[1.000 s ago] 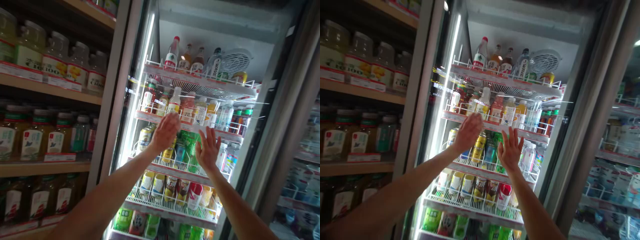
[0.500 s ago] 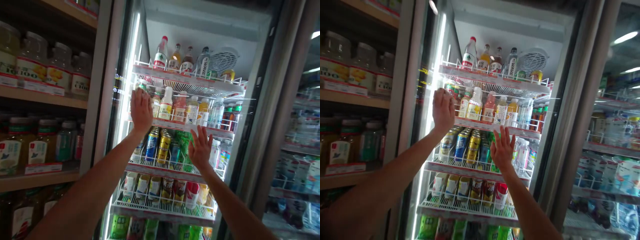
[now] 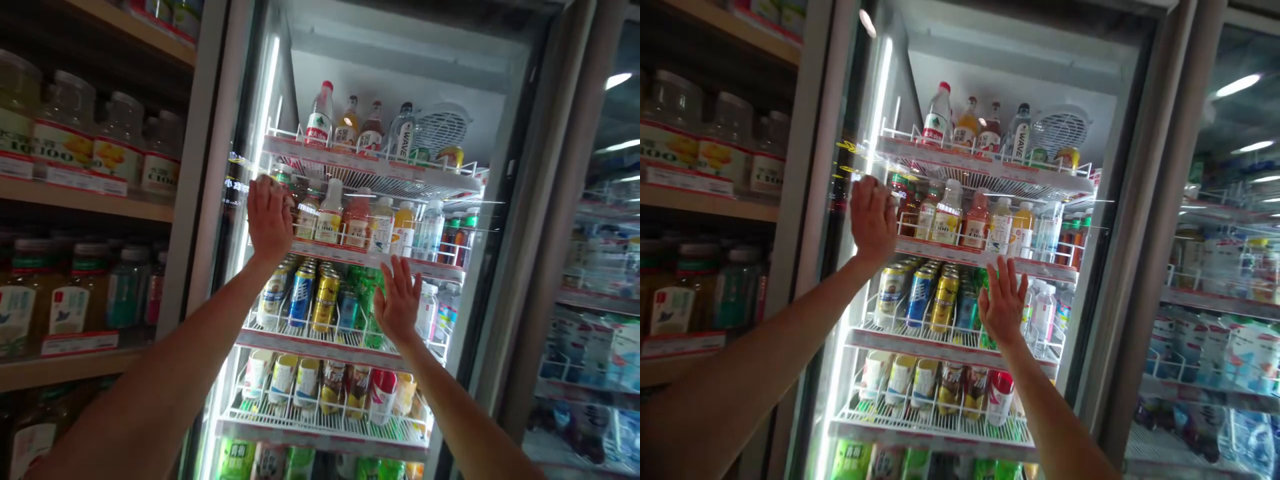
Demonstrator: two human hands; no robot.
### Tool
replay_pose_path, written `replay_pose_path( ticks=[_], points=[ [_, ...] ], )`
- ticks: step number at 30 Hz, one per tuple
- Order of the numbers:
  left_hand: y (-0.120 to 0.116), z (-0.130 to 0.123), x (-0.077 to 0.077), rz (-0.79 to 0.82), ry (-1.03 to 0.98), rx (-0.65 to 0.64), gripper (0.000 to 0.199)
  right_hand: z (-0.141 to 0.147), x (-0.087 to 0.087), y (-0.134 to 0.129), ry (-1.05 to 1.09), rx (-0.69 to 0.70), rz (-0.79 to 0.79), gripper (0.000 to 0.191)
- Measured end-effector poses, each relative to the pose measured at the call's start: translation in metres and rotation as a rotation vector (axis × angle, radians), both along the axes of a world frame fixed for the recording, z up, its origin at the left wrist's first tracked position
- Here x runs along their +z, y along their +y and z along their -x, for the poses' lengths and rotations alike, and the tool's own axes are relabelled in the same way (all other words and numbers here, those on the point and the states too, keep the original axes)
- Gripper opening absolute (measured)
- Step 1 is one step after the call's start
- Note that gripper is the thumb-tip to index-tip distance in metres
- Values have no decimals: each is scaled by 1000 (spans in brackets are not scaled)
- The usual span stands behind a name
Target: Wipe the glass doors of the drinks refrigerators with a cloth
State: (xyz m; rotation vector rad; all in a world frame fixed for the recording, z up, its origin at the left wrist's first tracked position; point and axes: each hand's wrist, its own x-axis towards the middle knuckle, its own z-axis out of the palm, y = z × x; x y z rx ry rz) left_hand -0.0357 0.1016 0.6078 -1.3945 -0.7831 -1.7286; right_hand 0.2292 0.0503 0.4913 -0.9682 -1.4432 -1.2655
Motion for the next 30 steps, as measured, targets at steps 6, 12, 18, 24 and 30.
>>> replay_pose_path(
  ticks=[6, 12, 18, 24, 30],
  points=[
    [-20, -83, -40, -9, 537, -18, 39, -2, 0, 1, 9, 10, 12, 53],
    [-18, -80, -29, -21, 601, 12, 35, -1, -3, 0, -23, 15, -14, 56],
    [-2, -27, 33, 31, 159, -49, 36, -30, 21, -6, -4, -54, 4, 53],
    [-12, -88, 3, -11, 304, -50, 38, -54, 43, 6, 243, -104, -81, 55],
    [-20, -122, -17, -77, 733, -2, 35, -51, 38, 7, 216, -78, -84, 55]
  ],
)
